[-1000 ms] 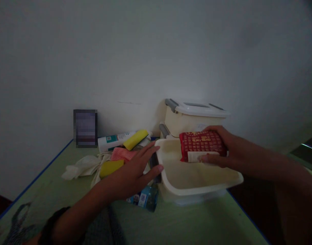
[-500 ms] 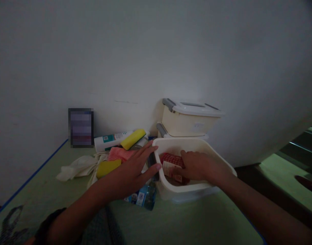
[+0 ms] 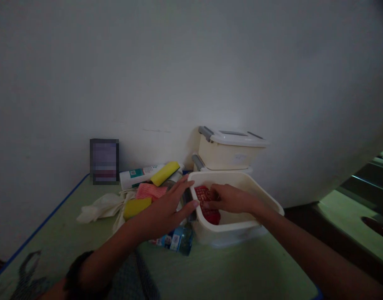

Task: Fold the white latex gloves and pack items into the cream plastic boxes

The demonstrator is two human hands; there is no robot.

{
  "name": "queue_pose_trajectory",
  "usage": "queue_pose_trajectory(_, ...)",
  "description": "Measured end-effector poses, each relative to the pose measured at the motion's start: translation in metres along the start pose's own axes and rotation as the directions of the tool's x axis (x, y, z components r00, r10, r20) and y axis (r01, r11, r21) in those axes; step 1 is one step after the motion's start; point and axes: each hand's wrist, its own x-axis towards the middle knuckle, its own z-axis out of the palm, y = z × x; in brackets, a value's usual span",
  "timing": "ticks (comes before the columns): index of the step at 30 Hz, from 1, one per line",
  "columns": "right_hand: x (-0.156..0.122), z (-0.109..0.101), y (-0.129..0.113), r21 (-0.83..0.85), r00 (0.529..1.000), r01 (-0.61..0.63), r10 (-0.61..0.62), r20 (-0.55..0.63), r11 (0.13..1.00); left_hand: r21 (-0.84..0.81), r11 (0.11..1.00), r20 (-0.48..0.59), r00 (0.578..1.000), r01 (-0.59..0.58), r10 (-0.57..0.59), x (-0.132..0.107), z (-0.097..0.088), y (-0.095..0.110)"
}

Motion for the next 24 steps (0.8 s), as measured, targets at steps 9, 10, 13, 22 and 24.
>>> queue_pose_trajectory(9, -0.006, -0.005, 0.001, 0.028, 0.995, -0.014, 0.017, -0.096, 0.999, 0.006, 0.998, 0.011, 0.998, -0.056, 0.056, 0.000, -0.003, -0.009)
queue_pose_trajectory(10, -0.008, -0.006, 0.000, 0.037, 0.992, -0.024, 0.029, -0.125, 0.999, 0.018, 0.997, 0.002, 0.997, -0.075, 0.075, 0.000, -0.005, -0.010)
queue_pose_trajectory(13, -0.017, -0.007, -0.009, 0.075, 0.980, -0.028, 0.042, -0.195, 0.997, 0.057, 0.992, -0.038, 0.993, -0.110, 0.112, 0.000, -0.015, -0.014)
queue_pose_trajectory(22, -0.035, -0.004, -0.032, 0.149, 0.971, 0.032, 0.004, -0.240, 0.988, 0.064, 0.996, 0.110, 0.992, -0.068, 0.061, -0.017, -0.060, -0.023)
queue_pose_trajectory(24, -0.037, -0.005, -0.044, 0.088, 0.932, 0.055, -0.020, -0.361, 0.995, 0.094, 0.994, 0.161, 0.986, -0.056, 0.041, -0.021, -0.067, -0.025)
